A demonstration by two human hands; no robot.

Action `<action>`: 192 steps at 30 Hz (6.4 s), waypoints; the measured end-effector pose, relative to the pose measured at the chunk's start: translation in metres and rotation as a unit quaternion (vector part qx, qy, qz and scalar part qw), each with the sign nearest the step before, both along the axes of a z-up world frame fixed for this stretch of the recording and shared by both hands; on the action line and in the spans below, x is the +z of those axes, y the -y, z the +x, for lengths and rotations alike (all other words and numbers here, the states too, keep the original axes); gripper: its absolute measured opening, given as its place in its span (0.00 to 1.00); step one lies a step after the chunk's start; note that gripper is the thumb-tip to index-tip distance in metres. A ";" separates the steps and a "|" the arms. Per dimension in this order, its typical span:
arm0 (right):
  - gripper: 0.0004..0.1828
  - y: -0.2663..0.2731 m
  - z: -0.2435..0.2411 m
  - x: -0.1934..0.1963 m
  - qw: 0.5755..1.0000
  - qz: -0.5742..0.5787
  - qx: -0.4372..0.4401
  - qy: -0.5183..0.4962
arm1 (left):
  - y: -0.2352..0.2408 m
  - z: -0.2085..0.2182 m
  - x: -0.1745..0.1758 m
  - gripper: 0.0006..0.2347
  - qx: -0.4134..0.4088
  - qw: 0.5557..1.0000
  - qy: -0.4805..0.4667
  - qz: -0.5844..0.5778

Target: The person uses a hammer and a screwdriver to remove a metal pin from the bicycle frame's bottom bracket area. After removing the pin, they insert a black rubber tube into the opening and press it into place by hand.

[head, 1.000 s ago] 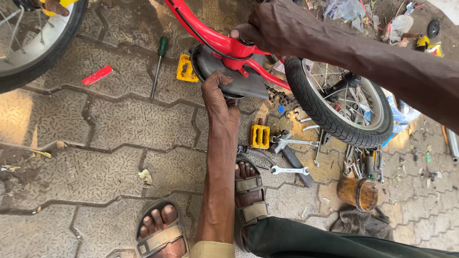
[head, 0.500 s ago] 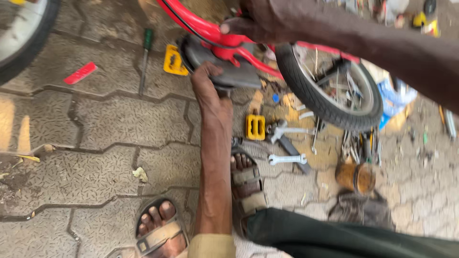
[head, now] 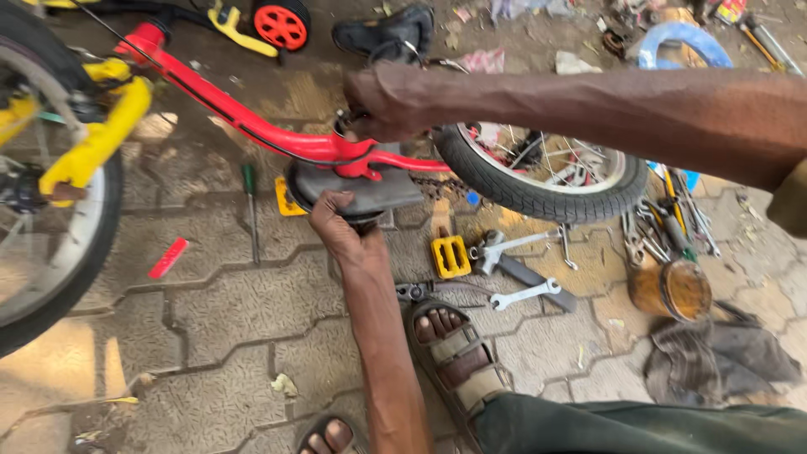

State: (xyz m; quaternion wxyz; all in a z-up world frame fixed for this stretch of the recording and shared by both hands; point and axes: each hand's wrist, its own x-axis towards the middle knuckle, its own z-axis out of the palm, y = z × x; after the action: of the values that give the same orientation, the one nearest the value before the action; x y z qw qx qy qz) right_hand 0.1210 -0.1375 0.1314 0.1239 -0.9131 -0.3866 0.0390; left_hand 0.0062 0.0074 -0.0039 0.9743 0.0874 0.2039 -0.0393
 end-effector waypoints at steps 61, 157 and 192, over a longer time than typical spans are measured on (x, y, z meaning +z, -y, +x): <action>0.22 -0.025 -0.031 0.040 0.997 -0.064 -0.020 -0.022 | 0.009 0.002 -0.013 0.12 0.002 1.000 -0.030 -0.007; 0.32 -0.027 -0.012 0.045 0.963 -0.231 -0.102 -0.095 | 0.004 0.001 -0.005 0.09 -0.025 0.997 -0.068 0.003; 0.28 -0.015 -0.016 0.031 0.983 -0.176 -0.048 -0.035 | 0.006 0.005 -0.018 0.08 -0.039 0.998 -0.048 0.017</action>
State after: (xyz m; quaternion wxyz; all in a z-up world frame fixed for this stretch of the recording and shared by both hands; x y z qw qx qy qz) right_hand 0.1050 -0.1228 0.1624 -0.0237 -0.9361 -0.3250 0.1325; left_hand 0.0116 0.0013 -0.0223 0.9594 0.1095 0.2478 -0.0782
